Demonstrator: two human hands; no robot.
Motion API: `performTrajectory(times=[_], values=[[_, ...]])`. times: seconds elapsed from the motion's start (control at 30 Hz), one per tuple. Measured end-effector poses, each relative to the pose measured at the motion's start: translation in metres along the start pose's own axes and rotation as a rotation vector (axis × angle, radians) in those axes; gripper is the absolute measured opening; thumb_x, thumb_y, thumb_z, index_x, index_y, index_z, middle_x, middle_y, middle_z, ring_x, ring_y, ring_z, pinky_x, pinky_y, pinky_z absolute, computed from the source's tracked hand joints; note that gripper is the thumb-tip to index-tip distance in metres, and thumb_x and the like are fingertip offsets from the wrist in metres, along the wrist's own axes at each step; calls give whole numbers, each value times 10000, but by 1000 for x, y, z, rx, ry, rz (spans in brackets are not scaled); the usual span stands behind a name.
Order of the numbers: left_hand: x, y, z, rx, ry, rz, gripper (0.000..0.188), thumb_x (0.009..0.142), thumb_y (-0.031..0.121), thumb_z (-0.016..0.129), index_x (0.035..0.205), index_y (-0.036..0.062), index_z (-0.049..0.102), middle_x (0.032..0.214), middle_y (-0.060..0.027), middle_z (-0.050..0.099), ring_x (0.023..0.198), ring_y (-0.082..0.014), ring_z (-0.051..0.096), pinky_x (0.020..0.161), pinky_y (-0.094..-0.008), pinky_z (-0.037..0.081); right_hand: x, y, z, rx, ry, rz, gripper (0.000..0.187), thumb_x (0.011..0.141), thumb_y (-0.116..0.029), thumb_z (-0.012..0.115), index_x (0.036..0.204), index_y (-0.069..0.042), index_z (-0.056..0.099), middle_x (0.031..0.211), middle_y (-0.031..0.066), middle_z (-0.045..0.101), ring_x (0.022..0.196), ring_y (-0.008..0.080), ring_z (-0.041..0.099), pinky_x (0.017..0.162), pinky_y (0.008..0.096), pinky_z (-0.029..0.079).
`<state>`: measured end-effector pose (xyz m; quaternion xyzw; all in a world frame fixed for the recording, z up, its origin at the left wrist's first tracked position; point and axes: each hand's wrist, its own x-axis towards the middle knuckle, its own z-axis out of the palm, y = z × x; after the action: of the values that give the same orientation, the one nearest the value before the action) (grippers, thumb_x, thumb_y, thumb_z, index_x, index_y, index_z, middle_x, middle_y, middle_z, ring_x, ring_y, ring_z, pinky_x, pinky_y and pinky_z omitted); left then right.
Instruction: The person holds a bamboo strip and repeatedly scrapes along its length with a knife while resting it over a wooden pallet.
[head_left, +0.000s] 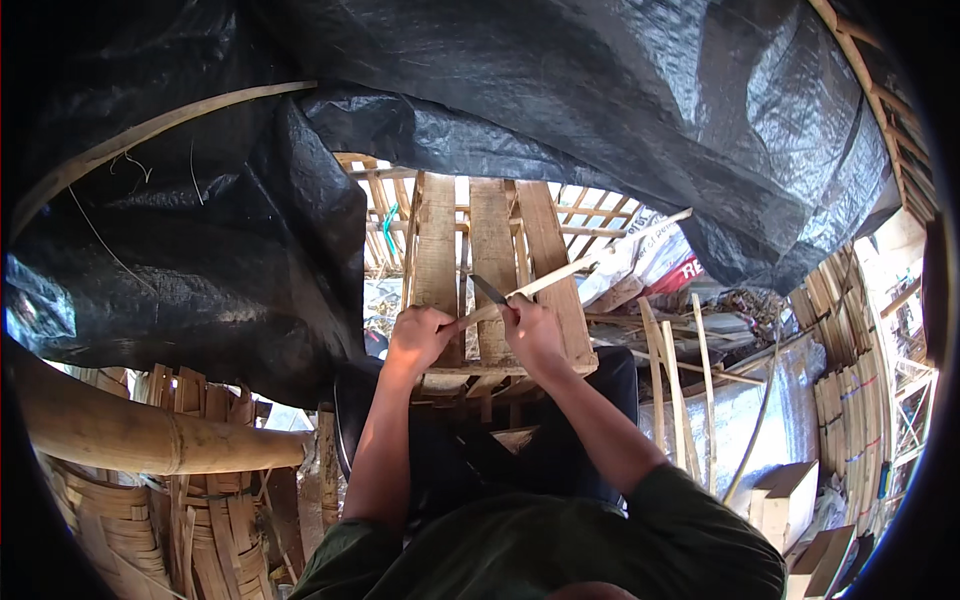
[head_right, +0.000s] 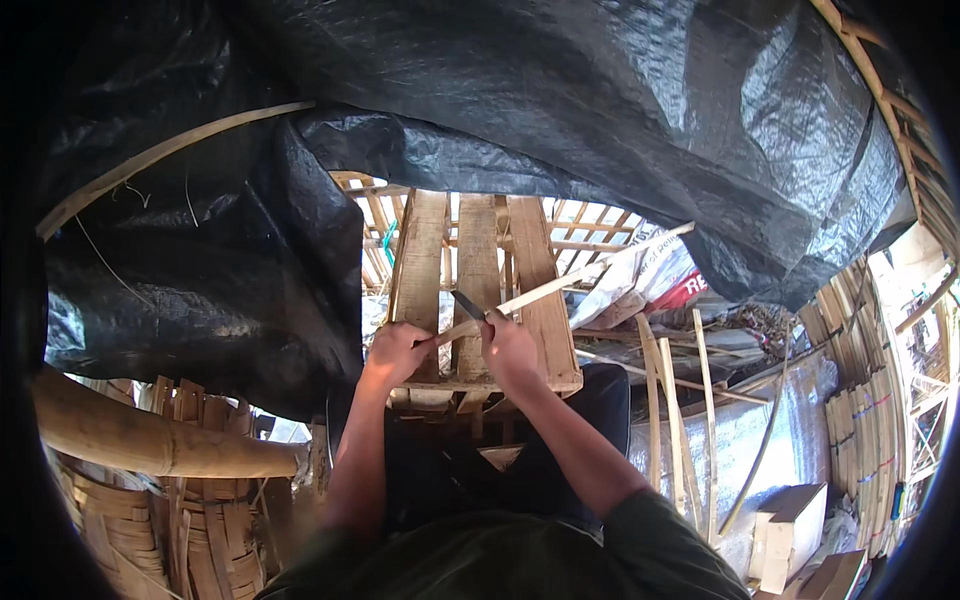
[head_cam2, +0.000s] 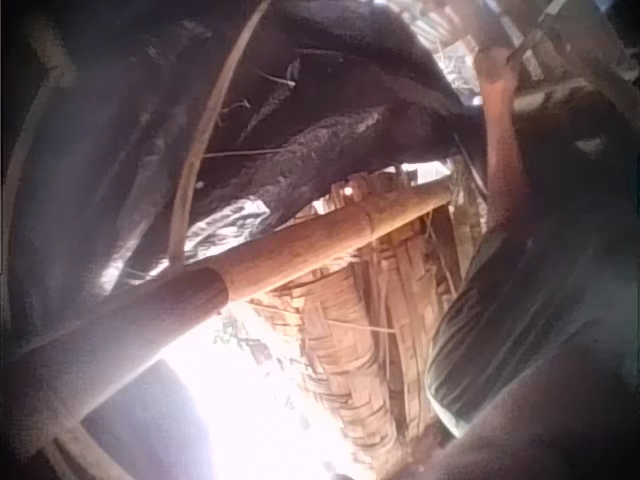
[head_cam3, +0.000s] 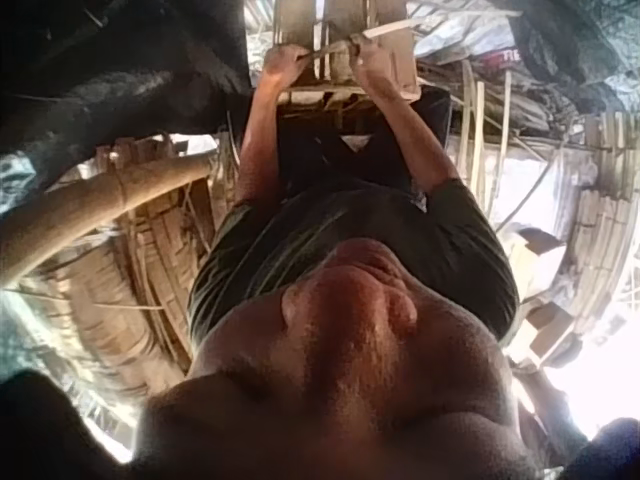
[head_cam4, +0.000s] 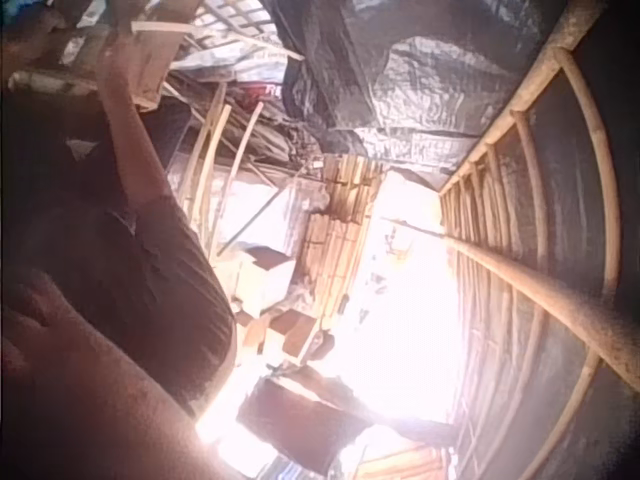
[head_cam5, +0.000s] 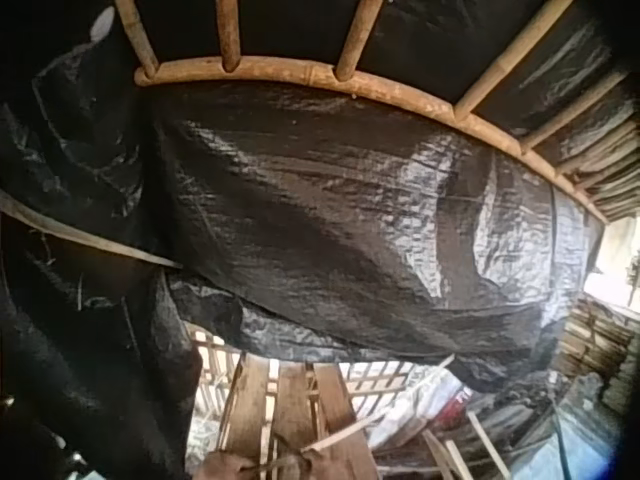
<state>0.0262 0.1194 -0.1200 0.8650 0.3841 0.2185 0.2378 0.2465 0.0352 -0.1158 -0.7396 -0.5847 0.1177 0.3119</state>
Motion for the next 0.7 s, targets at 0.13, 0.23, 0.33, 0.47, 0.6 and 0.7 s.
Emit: performTrajectory(times=[0.13,0.23,0.33,0.47,0.6,0.7], values=[[0,4,-1,-108,-37,-53,238,888,293,736,810,70,763,686,-174,654,676,-371,656,663,-441,516,-1,2,3,-19,435,261,148,935,-129,616,837,-22,648,774,228,675,760,455,663,657,524,517],[1,3,-2,-84,-35,-59,222,896,296,735,870,79,777,696,-165,670,647,-336,662,644,-415,509,-3,8,12,-3,167,188,172,955,-181,604,876,-39,659,782,247,670,769,458,663,667,536,512],[0,2,0,-97,-46,-59,219,893,292,743,920,80,785,724,-169,688,652,-331,674,645,-399,513,1,26,12,37,104,76,194,967,-209,589,890,-46,663,802,268,666,799,470,659,698,549,519],[-8,3,6,11,60,15,194,891,296,731,909,111,785,780,-152,693,730,-339,676,701,-422,531,18,60,-7,-89,278,279,160,916,-216,669,898,-57,677,825,243,689,816,445,677,698,531,533],[-17,8,11,123,132,31,188,883,318,723,886,138,778,810,-126,667,770,-331,663,732,-446,540,19,84,-22,-92,228,223,215,874,-260,734,948,-62,696,861,206,721,833,413,700,715,510,554],[-15,7,9,135,176,86,193,880,324,724,867,138,773,790,-125,658,754,-325,667,729,-444,547,18,90,-25,-108,179,123,299,853,-259,748,1089,-83,694,898,204,726,877,415,700,768,506,558]])
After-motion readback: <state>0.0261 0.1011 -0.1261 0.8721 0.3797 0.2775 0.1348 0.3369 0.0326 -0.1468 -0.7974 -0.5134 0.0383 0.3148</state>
